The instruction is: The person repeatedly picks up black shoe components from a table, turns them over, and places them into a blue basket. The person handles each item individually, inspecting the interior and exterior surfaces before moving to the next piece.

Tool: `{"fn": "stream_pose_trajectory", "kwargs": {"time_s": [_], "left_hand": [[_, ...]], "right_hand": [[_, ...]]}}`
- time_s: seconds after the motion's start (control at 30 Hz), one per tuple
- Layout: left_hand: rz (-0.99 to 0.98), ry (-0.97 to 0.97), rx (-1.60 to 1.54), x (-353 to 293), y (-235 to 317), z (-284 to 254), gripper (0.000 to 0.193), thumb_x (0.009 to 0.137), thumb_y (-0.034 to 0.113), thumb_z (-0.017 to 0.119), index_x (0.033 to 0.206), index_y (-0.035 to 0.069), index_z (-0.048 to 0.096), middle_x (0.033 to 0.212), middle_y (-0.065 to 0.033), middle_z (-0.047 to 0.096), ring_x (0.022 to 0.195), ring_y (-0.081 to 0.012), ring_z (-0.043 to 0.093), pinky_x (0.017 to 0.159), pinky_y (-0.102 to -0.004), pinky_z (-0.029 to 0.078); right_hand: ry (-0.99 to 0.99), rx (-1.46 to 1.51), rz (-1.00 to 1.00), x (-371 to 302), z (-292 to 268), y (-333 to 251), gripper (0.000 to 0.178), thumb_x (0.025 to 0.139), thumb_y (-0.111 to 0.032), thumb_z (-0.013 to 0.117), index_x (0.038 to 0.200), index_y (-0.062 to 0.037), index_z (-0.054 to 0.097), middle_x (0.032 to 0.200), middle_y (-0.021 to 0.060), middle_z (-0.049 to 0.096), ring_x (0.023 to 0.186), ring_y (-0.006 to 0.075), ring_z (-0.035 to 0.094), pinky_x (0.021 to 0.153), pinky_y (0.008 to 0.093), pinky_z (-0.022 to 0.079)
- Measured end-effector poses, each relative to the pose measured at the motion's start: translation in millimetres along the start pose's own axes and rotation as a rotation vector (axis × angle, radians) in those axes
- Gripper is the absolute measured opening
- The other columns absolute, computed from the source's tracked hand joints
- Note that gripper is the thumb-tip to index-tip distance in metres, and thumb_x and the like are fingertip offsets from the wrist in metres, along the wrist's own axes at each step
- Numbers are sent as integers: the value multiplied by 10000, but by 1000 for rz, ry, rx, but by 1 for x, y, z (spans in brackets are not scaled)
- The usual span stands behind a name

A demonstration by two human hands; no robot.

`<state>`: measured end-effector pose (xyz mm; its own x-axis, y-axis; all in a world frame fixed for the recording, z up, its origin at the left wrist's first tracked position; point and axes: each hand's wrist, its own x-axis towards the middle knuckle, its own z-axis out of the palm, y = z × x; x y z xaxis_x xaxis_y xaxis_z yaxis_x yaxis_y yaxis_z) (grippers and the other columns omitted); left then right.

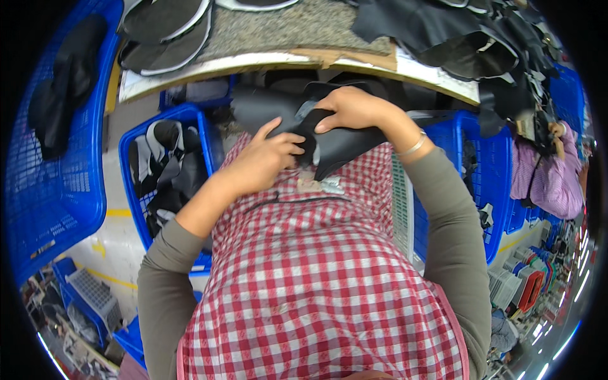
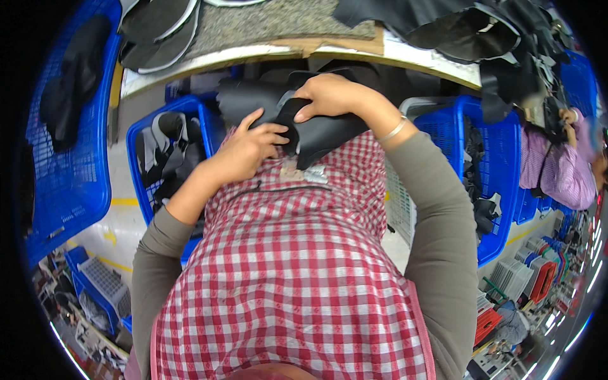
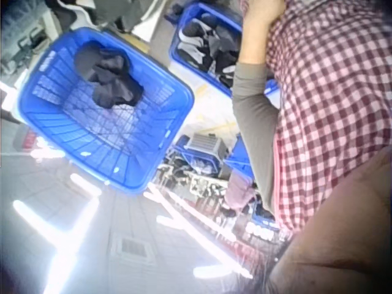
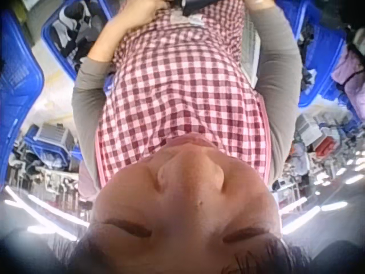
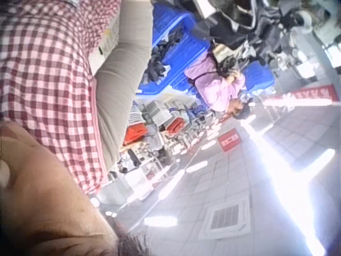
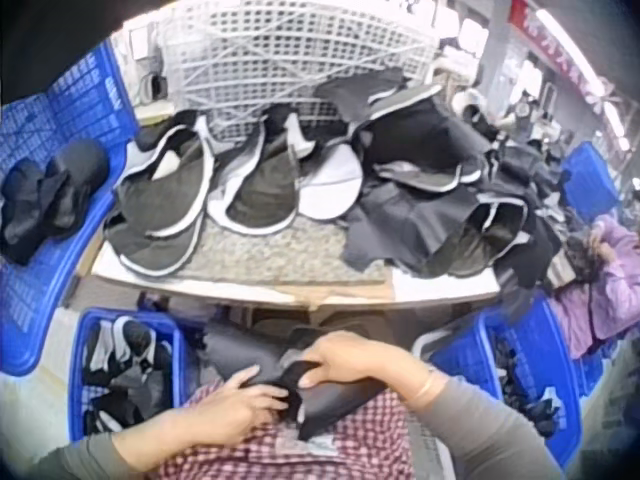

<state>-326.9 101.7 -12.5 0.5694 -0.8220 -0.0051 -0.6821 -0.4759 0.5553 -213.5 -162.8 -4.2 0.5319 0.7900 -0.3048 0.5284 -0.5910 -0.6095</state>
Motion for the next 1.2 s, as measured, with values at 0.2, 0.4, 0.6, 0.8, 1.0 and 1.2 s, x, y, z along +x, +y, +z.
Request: {"fn": "stream_pose_trajectory", "kwargs": {"time_s": [0.2,0.4,0.6,0.8,1.0,1.2], "left_hand": [[-305,460,-498,38,-22,-28,264,935,73,734,1186,21,672,1027,-76,616,901,-160,601,826,-284,513],[-333,194,-469,49,-12,-39,168,938,37,717,1098,-12,733,954,-108,692,824,-209,665,764,-334,525],[-409,244,-632,49,0,-24,227,957,32,688,1170,8,762,953,-89,768,807,-178,703,770,-301,551],[-665,351,-1367,45,-5,-9,189,944,3,688,1109,-39,768,963,-83,782,784,-119,705,748,-259,574],[-628,376,-1393,42,2,-1,228,934,-1,694,1144,-71,749,992,-117,780,778,-118,701,729,-243,573],[-566,345,-1344,42,4,-5,227,941,5,694,1148,-66,751,981,-105,775,762,-104,678,721,-241,561]], "right_hand": [[163,-182,17,-31,3,-51,318,791,-323,831,1031,-116,801,863,130,738,772,352,703,713,421,534],[693,-556,1,-50,31,-71,192,714,-318,845,861,-205,797,752,-14,660,817,199,647,812,401,457],[628,-190,61,-56,33,-58,209,700,-265,879,857,-163,786,799,-11,683,846,206,624,852,381,411],[580,127,104,-66,16,-60,293,799,-244,864,979,-88,694,854,47,724,834,237,667,871,382,411],[499,30,129,-59,16,-62,283,832,-224,845,967,-82,640,859,74,725,854,270,690,867,401,408],[460,27,142,-59,15,-61,299,827,-218,848,973,-77,629,862,85,724,859,279,692,864,410,407]]}}
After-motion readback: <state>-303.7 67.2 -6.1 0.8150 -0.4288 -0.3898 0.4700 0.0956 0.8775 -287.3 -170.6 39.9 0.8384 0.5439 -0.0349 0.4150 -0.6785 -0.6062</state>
